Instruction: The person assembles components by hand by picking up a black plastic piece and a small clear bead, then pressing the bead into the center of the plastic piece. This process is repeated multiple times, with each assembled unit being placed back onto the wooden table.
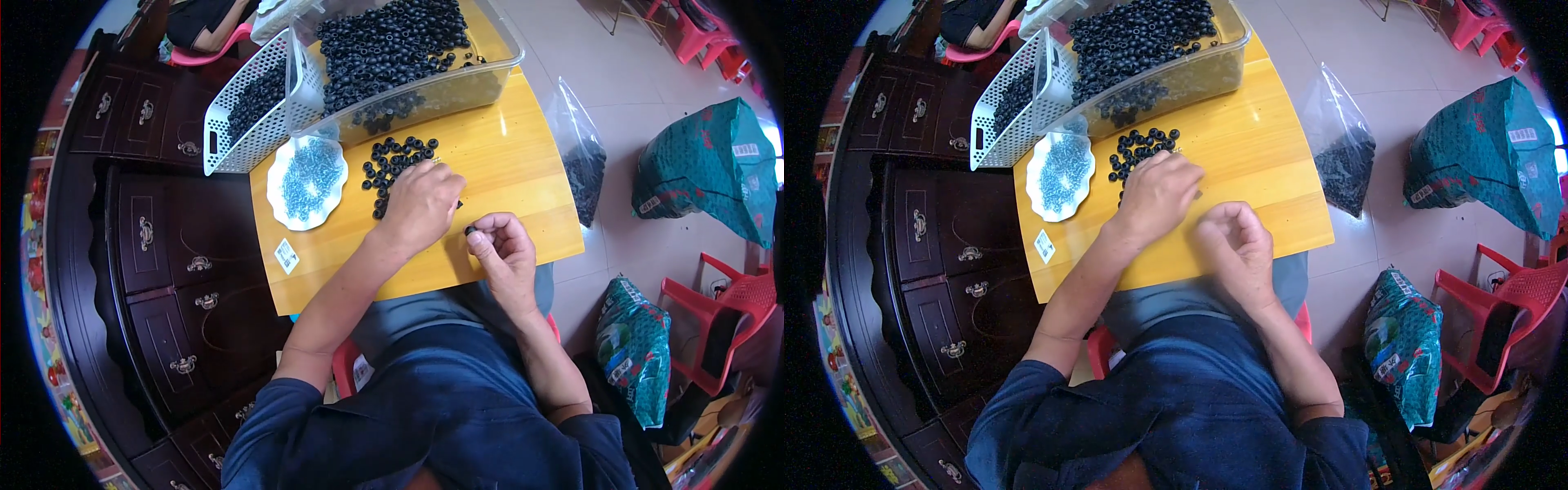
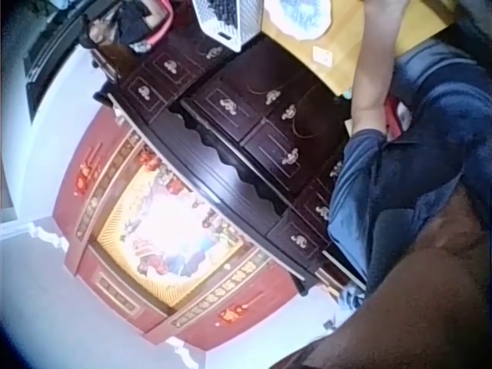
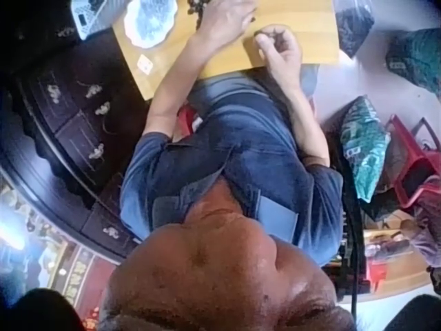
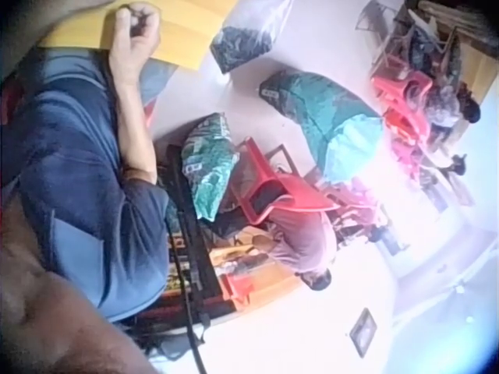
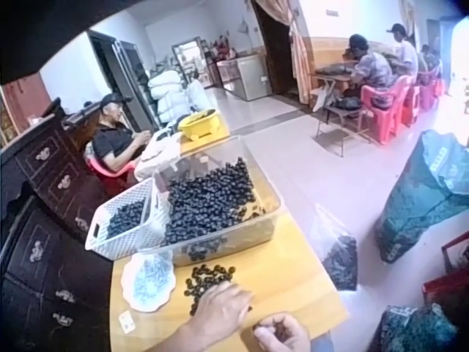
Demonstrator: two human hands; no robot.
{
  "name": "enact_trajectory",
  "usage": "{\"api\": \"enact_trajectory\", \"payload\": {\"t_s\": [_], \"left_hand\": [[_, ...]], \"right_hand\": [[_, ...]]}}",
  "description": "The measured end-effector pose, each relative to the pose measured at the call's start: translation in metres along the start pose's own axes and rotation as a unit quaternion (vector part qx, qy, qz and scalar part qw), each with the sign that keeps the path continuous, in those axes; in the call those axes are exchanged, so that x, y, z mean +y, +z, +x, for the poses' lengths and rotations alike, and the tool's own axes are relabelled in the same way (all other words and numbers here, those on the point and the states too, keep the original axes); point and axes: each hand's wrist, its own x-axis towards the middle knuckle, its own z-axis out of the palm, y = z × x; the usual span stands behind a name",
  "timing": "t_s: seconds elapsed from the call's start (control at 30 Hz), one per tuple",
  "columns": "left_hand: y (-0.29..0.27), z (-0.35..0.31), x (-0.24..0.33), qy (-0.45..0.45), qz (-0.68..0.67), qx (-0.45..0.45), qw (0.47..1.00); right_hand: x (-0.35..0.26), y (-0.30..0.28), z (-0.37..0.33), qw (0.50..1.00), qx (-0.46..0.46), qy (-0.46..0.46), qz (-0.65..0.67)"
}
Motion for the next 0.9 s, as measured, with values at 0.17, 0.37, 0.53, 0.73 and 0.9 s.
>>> {"api": "enact_trajectory", "payload": {"t_s": [0.17, 0.37, 0.53, 0.73, 0.9], "left_hand": [[-0.002, 0.004, 0.000, 0.011, 0.046, -0.033, 0.998], [-0.005, 0.007, -0.002, 0.013, -0.016, 0.040, 0.999], [-0.031, -0.001, 0.010, -0.046, -0.236, 0.056, 0.969], [-0.046, -0.019, 0.032, -0.084, -0.330, 0.036, 0.939], [-0.042, -0.027, 0.038, -0.075, -0.346, 0.049, 0.934]], "right_hand": [[0.000, -0.001, 0.000, 1.000, 0.003, 0.002, 0.002], [0.000, -0.001, 0.001, 0.999, 0.008, 0.005, 0.044], [-0.001, -0.012, 0.004, 0.995, -0.006, 0.040, 0.090], [0.003, -0.014, 0.004, 0.990, -0.034, 0.052, 0.124], [0.001, -0.011, 0.002, 0.985, -0.043, 0.073, 0.153]]}}
